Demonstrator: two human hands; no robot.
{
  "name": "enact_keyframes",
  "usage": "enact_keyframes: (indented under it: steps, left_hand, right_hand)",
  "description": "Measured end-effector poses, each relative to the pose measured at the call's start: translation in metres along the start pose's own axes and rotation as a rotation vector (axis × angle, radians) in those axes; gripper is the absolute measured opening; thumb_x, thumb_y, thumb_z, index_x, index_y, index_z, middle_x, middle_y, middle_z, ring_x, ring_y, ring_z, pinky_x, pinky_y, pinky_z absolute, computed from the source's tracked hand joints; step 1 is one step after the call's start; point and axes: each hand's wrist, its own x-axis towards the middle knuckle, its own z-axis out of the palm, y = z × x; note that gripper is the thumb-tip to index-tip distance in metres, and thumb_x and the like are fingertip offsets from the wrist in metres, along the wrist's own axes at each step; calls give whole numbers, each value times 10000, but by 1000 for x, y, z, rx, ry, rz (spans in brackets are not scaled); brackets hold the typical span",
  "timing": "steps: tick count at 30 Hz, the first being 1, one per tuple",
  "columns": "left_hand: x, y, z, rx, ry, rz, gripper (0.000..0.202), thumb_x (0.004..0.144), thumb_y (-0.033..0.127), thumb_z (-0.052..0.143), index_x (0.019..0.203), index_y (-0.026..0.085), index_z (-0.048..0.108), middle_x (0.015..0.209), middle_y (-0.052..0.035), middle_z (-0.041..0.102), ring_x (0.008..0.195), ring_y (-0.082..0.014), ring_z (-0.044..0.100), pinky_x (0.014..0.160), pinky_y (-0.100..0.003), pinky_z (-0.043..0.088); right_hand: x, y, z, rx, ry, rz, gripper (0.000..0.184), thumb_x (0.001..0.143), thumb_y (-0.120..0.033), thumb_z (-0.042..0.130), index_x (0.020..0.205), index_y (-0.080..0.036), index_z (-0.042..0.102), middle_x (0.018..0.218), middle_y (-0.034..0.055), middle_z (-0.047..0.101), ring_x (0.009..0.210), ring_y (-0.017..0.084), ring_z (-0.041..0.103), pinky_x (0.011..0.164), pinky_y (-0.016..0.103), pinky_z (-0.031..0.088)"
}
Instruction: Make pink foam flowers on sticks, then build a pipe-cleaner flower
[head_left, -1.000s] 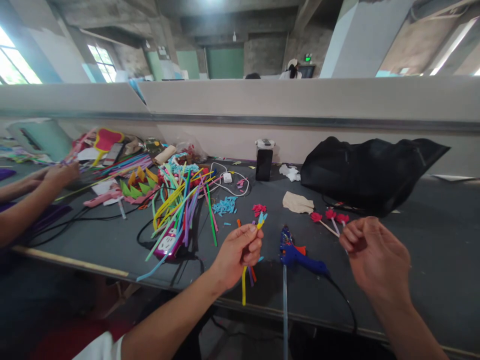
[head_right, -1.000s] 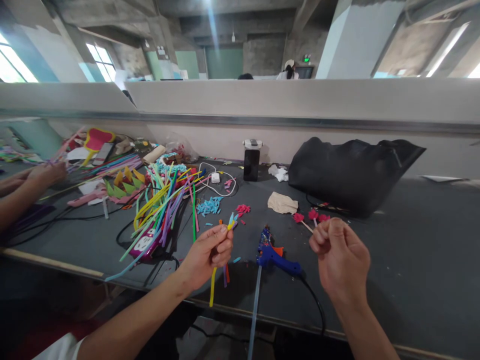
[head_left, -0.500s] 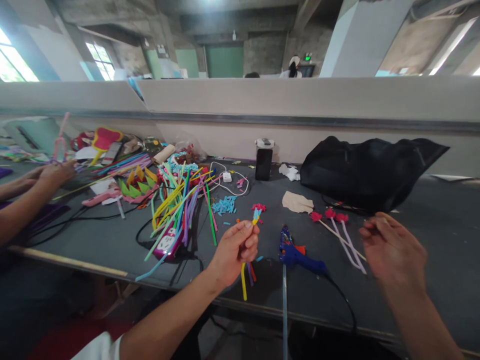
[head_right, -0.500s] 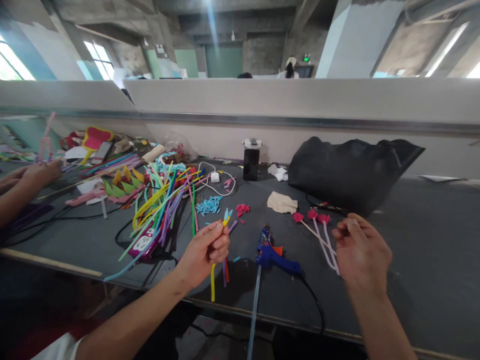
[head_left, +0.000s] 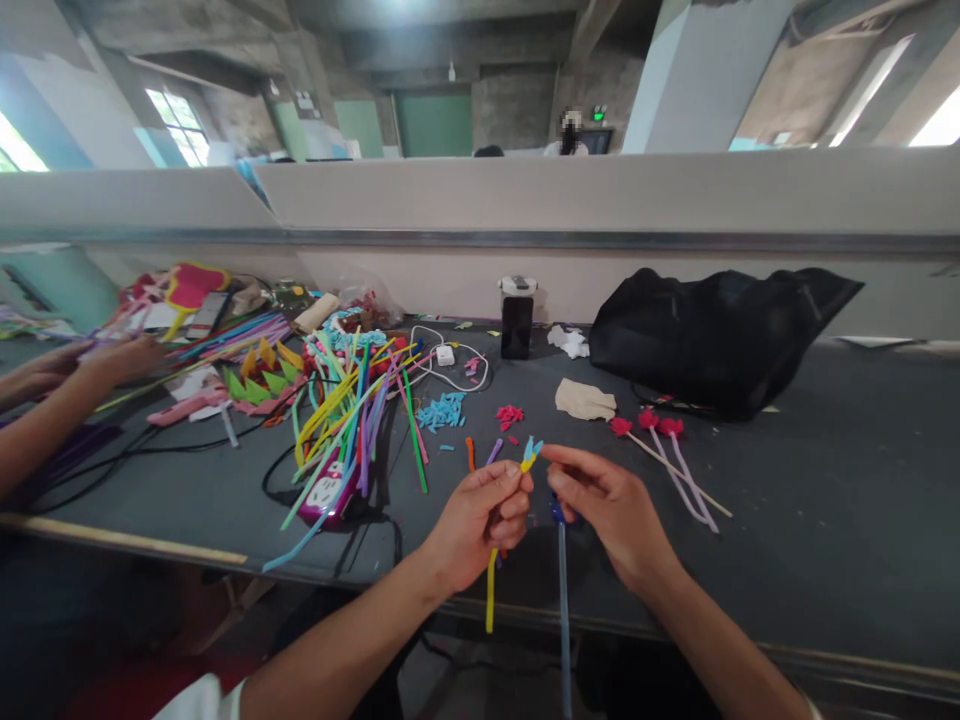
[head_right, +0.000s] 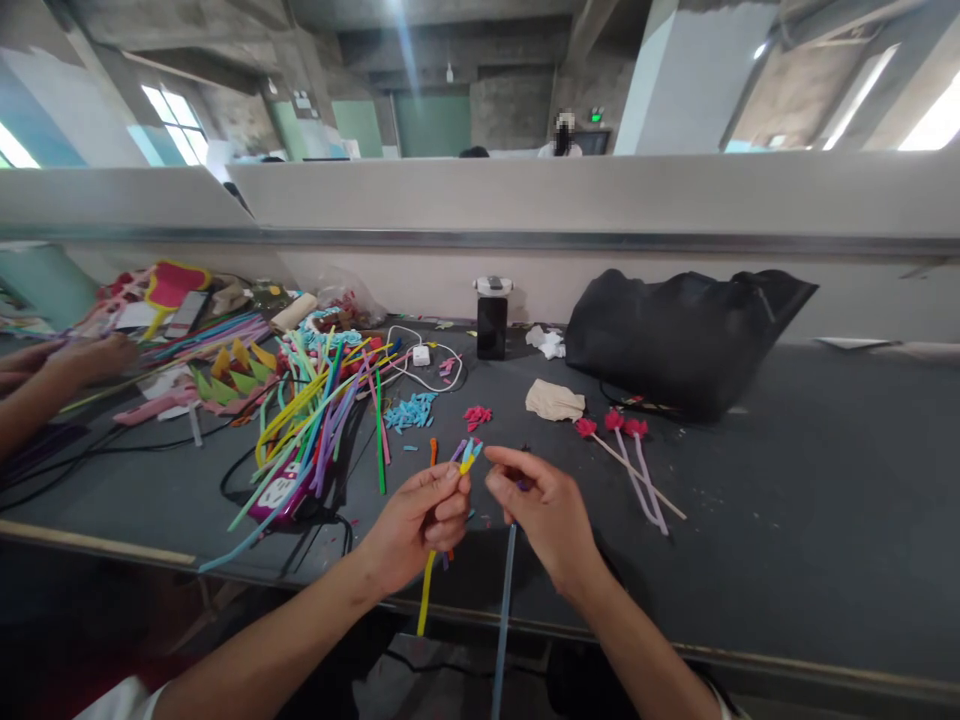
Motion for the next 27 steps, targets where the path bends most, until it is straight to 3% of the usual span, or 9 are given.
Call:
enact_keyframes:
  steps: [3, 8, 16, 27]
  left_hand:
    - [-1, -1, 1, 8, -28, -10, 209, 884, 317, 617, 800, 131, 572, 526, 92, 320, 383, -16, 197, 406, -192, 122]
    - [-2, 3, 2, 39, -6, 4, 205, 894, 316, 607, 818, 127, 581, 535, 95, 299, 395, -12, 175, 412, -187, 110]
    - [1, 8, -3, 71, 59, 78, 223, 858, 351, 647, 889, 130, 633, 595, 53, 433, 409, -20, 309, 417, -195, 150]
    - [2, 25, -7, 125, 236, 268, 263, 792, 379, 705, 849, 128, 648, 556, 65, 411, 414, -30, 330, 420, -185, 197]
  right_hand:
    - [-1, -3, 8, -39, -59, -19, 288, 789, -410, 709, 1002, -220, 739, 749, 0, 645, 523, 90, 475, 498, 233, 394]
    - [-1, -6, 1, 66, 35, -3, 262, 814, -442, 690, 805, -180, 703, 601, -30, 520, 504, 74, 391, 464, 211, 310]
    - [9, -15, -41, 383, 207, -17, 292, 740, -433, 774, 717, -168, 654, 640, -22, 473, 557, 82, 413, 438, 184, 341]
    - [31, 25, -105, 288, 528, -63, 353, 641, -450, 840, 646, -142, 667, 616, -32, 500, 504, 53, 418, 401, 167, 396]
